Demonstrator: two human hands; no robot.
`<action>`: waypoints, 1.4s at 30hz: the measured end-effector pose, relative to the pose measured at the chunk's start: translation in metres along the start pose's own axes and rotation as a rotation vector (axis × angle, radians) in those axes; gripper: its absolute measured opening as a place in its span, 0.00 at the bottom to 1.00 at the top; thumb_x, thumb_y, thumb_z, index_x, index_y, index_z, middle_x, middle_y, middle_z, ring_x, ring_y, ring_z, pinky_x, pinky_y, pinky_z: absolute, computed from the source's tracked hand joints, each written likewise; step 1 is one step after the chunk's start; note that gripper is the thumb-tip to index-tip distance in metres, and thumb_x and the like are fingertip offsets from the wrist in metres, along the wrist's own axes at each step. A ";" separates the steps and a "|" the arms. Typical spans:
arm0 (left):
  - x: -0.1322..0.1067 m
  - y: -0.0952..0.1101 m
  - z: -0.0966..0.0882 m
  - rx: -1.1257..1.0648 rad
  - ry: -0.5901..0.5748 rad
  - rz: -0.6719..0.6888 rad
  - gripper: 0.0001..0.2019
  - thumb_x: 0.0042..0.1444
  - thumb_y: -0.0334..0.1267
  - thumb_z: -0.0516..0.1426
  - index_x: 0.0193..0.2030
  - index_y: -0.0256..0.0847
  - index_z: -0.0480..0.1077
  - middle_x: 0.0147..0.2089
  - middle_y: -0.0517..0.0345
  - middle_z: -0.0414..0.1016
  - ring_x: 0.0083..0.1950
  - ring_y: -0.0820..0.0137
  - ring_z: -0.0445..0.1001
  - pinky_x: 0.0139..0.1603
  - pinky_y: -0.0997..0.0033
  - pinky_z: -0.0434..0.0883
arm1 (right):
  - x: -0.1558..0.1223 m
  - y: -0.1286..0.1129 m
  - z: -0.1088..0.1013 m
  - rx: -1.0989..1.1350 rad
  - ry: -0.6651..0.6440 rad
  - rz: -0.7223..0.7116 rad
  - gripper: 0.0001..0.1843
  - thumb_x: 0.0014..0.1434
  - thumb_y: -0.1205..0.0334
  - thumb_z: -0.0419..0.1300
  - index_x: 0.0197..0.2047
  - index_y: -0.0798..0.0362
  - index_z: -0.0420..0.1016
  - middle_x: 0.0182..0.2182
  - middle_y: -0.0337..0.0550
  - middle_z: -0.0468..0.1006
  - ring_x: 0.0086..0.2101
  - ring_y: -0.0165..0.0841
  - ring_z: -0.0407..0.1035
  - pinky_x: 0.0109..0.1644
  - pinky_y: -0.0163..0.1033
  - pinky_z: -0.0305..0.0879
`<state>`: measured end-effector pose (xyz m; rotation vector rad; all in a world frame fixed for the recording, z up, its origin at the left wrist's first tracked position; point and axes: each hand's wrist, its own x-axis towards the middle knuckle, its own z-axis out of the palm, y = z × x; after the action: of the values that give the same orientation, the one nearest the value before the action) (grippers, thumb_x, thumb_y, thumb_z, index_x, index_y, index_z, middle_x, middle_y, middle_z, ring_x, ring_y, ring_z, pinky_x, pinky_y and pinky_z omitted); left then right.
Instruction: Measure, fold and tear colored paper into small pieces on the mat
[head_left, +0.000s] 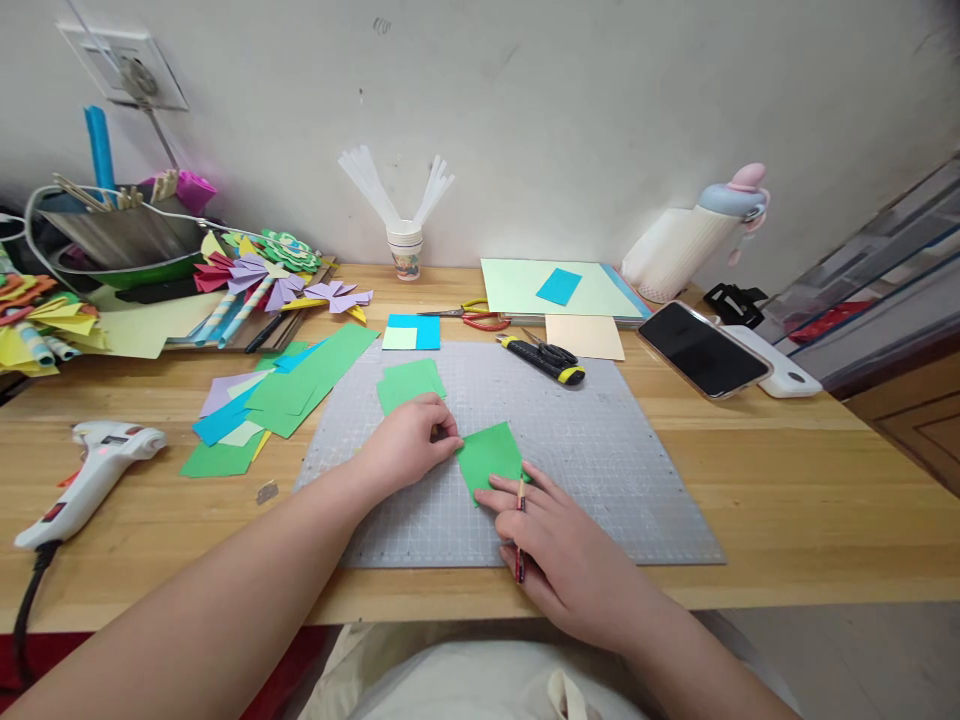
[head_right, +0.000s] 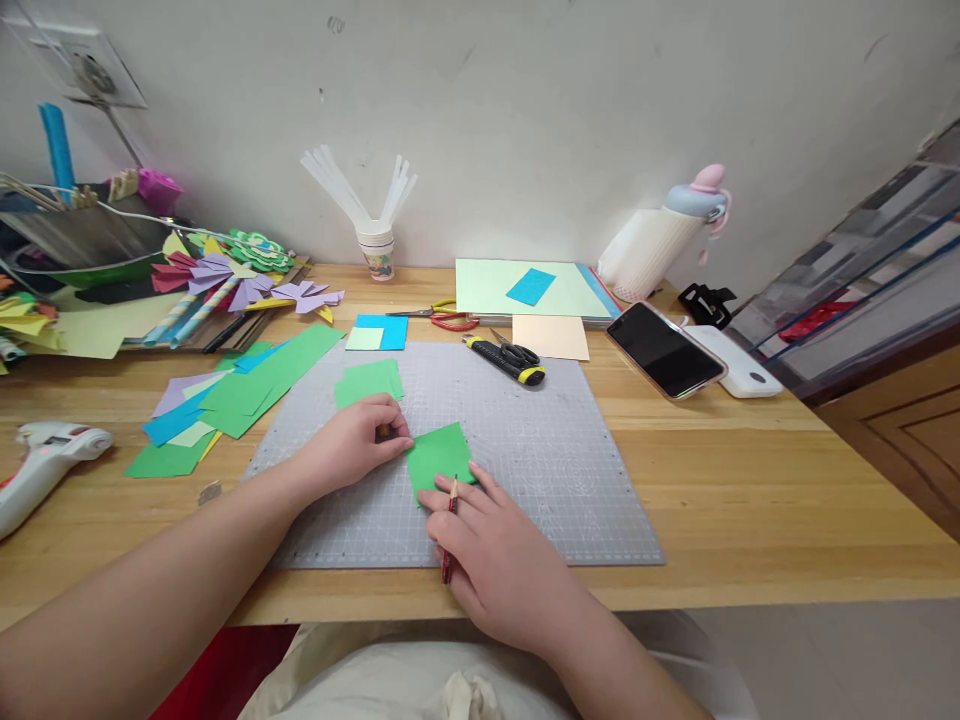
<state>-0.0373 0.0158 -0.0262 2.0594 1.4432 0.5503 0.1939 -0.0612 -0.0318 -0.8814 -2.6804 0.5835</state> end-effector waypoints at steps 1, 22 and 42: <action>0.000 0.000 0.000 0.001 0.000 0.000 0.05 0.53 0.37 0.58 0.28 0.40 0.70 0.35 0.59 0.69 0.33 0.72 0.68 0.36 0.70 0.67 | 0.000 0.000 0.000 -0.001 -0.002 0.001 0.10 0.56 0.75 0.51 0.38 0.50 0.60 0.58 0.43 0.69 0.62 0.35 0.55 0.69 0.54 0.39; -0.006 0.010 0.004 0.137 -0.131 0.266 0.03 0.57 0.38 0.58 0.35 0.43 0.71 0.37 0.59 0.73 0.42 0.67 0.70 0.43 0.66 0.62 | 0.000 -0.002 -0.003 -0.012 0.005 0.011 0.11 0.54 0.75 0.51 0.37 0.49 0.63 0.57 0.43 0.71 0.62 0.36 0.55 0.68 0.54 0.42; -0.005 0.008 0.005 0.192 -0.150 0.243 0.04 0.57 0.41 0.58 0.37 0.44 0.70 0.40 0.60 0.73 0.45 0.66 0.70 0.43 0.67 0.58 | -0.002 -0.027 0.018 -0.006 0.194 0.184 0.10 0.64 0.65 0.51 0.48 0.50 0.66 0.52 0.43 0.76 0.42 0.39 0.63 0.45 0.47 0.47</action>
<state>-0.0299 0.0078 -0.0251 2.3922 1.2078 0.3522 0.1751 -0.0871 -0.0357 -1.1336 -2.4461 0.5010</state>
